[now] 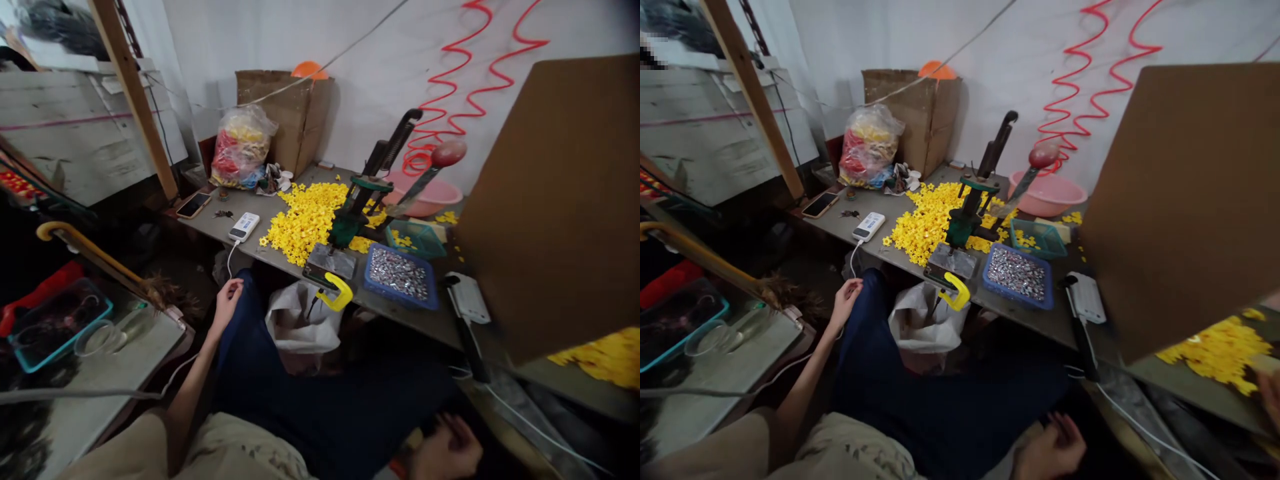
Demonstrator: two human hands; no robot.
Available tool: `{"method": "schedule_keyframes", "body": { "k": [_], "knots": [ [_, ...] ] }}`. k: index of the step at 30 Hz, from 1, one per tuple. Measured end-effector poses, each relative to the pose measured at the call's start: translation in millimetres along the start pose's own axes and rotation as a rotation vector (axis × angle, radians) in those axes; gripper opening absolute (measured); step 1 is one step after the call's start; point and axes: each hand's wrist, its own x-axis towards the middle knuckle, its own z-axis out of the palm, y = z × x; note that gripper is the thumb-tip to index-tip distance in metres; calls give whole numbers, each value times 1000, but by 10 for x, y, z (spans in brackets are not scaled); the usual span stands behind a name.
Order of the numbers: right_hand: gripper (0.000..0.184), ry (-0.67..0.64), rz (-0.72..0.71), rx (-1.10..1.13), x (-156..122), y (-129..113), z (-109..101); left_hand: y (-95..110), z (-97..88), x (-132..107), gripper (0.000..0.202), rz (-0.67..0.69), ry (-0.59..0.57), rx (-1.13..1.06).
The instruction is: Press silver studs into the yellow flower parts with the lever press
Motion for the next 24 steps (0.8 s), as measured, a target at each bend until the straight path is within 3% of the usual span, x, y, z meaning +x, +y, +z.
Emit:
{"method": "schedule_keyframes", "body": {
  "k": [2,7,10,13,17,22,24],
  "knots": [
    [30,81,13,101,168,-237,131,160,153,250,36,141,-86,158],
    [32,-275,-321,79,930,-1106,780,349,511,977,47,361,-90,518],
    [30,-403,-431,-76,1394,-1384,1198,332,679,1329,48,398,-114,622],
    [24,-510,-465,-299,1675,-1467,1472,262,780,1548,38,399,-225,634],
    [15,-563,-463,-480,1804,-1494,1577,137,831,1693,30,433,-304,574],
    [5,-599,-417,-382,1865,-1457,1521,17,888,1768,47,336,-225,502],
    [6,-581,-367,-313,1880,-1411,1497,11,901,1777,44,327,-216,523]
  ]
}}
